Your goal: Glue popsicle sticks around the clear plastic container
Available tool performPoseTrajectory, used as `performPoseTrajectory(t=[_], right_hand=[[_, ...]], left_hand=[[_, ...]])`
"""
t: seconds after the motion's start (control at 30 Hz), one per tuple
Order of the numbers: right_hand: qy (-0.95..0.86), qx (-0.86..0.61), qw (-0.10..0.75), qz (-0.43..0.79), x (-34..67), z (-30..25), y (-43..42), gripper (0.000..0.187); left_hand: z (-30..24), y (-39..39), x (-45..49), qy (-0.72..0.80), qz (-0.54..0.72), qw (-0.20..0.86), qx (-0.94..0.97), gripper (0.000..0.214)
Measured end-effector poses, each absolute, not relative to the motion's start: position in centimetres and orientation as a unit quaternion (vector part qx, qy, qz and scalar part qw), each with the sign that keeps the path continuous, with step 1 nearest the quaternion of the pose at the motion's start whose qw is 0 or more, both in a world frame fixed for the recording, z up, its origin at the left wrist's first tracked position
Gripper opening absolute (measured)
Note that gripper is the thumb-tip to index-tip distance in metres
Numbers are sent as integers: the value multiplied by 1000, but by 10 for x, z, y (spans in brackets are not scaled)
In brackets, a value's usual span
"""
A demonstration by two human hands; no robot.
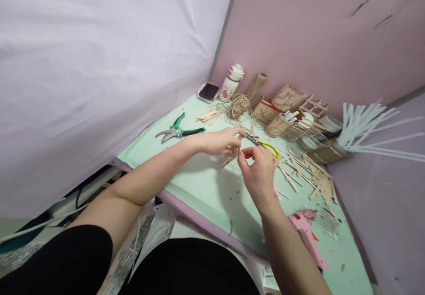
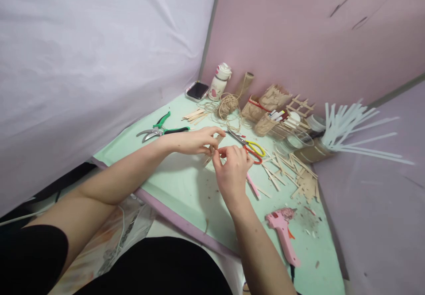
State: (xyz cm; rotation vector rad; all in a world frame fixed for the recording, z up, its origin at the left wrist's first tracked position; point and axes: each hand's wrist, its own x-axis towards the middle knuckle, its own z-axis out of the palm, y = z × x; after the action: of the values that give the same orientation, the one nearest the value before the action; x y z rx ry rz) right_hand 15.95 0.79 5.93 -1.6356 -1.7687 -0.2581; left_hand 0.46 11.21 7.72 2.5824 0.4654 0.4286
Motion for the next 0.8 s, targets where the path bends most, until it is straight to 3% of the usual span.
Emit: performPoseTrajectory(t=[0.6, 0.8], right_hand=[[-679, -608, 396, -115, 159, 50, 10, 20], [-704, -596, 367, -124, 165, 50, 0, 26]], left_hand=[[81, 110, 6, 181, 140, 228, 946, 8], [81, 111, 6, 167, 139, 221, 951, 10]])
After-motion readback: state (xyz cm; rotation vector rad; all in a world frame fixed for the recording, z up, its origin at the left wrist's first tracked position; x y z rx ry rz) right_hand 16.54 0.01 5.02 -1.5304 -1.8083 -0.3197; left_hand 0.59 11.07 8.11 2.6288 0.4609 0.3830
